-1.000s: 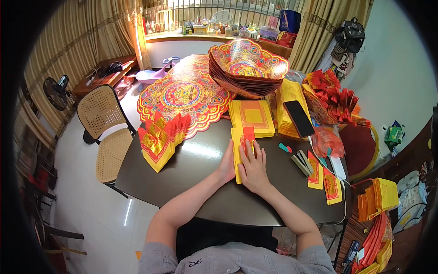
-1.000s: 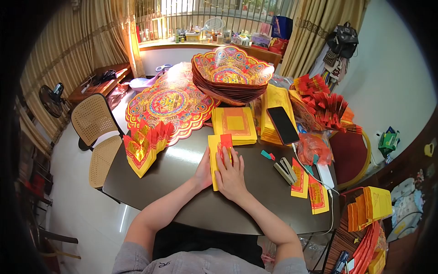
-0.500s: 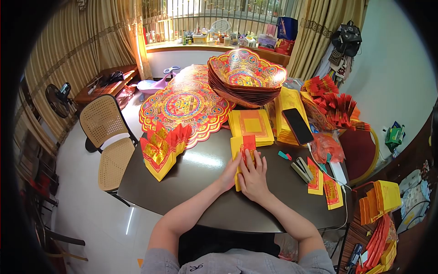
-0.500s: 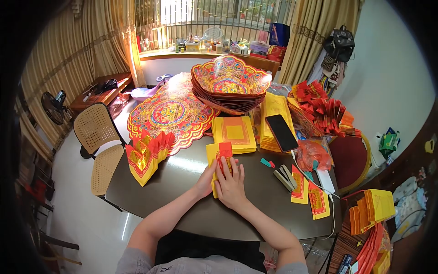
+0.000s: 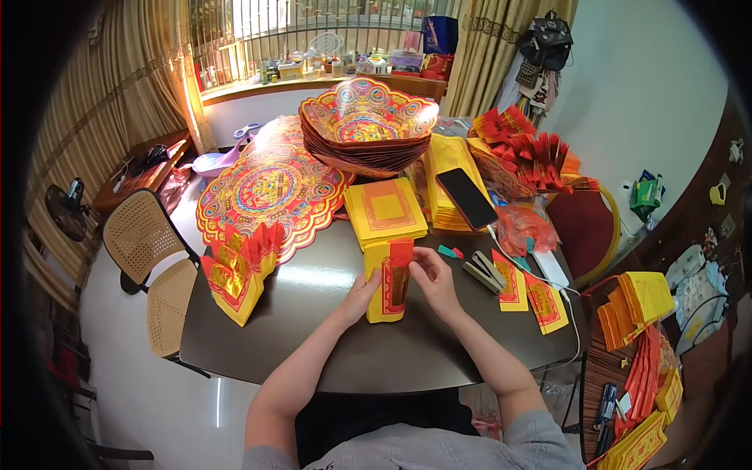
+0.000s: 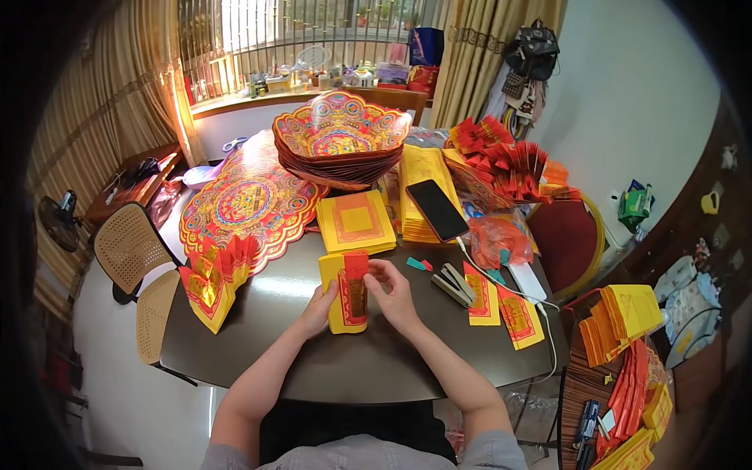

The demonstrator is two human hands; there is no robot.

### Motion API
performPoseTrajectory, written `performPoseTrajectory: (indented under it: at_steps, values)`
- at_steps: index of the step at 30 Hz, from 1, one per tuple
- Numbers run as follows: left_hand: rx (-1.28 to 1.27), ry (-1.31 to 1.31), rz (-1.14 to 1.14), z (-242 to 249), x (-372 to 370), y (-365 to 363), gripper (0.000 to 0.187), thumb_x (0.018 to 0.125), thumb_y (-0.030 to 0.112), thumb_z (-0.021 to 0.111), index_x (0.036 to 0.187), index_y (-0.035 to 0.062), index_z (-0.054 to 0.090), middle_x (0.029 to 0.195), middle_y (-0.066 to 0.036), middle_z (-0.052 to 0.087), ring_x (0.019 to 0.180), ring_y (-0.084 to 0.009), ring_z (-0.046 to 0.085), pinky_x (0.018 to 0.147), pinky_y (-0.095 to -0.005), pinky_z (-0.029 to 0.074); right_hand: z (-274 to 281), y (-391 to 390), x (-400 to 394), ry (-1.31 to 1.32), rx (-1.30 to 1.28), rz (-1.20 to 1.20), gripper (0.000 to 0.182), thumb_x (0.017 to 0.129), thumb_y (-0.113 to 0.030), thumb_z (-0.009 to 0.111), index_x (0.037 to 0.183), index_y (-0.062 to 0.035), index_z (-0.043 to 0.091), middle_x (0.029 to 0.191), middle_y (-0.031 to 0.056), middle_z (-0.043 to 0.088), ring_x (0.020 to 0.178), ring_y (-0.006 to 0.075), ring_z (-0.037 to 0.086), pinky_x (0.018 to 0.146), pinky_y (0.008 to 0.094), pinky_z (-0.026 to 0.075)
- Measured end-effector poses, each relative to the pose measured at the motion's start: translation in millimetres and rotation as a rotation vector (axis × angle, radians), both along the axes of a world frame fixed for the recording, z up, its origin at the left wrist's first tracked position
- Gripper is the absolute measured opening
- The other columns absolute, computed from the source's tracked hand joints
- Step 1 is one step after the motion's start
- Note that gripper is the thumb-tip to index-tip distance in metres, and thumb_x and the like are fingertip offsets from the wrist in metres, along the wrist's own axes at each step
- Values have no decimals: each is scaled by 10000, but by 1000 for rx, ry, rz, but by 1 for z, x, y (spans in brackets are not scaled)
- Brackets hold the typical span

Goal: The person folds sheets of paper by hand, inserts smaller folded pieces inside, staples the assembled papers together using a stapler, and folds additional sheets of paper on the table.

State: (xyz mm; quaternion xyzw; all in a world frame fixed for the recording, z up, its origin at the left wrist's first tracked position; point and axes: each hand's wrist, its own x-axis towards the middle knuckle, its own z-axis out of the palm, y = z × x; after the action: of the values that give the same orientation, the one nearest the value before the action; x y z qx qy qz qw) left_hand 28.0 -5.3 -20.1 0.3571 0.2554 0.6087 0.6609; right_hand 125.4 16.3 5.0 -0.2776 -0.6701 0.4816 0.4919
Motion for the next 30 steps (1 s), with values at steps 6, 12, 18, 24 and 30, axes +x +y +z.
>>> performPoseTrajectory:
  at_steps: [6, 12, 18, 24, 30]
  values:
    - [-23, -9, -20, 2, -1, -2, 270, 610, 236, 250, 778, 28, 292, 712, -58, 368, 593, -88, 373, 490, -167, 310, 0, 0, -1, -32, -36, 23, 111, 544, -71, 360, 625, 6, 358, 546, 32, 379, 476, 56, 329, 456, 137, 273]
    - [-41, -21, -29, 4, 4, -4, 278, 607, 242, 254, 782, 29, 287, 716, -60, 368, 597, -95, 375, 494, -174, 312, 1, 1, -1, 39, -71, -32, 76, 546, -72, 361, 569, 1, 356, 494, 20, 367, 431, 46, 315, 412, 124, 263]
    - [-55, -29, -54, 6, 2, -5, 286, 604, 248, 258, 786, 29, 283, 721, -62, 368, 600, -102, 378, 498, -181, 313, 2, 3, -2, 113, -101, -102, 77, 549, -72, 363, 512, -5, 354, 441, 9, 354, 386, 36, 300, 368, 112, 253]
    - [-77, -47, -86, 7, 2, -7, 294, 601, 254, 262, 790, 29, 278, 725, -63, 367, 604, -108, 380, 502, -189, 315, 1, 8, -1, 129, -124, -94, 88, 557, -78, 351, 502, -9, 354, 451, 4, 347, 399, 33, 292, 375, 111, 247]
    - [-115, -82, -84, 11, 1, -6, 303, 598, 260, 265, 795, 30, 273, 730, -65, 367, 607, -115, 382, 506, -196, 316, -1, 6, 0, 120, -163, -36, 99, 567, -85, 336, 501, -13, 354, 474, 0, 340, 424, 31, 285, 392, 113, 242]
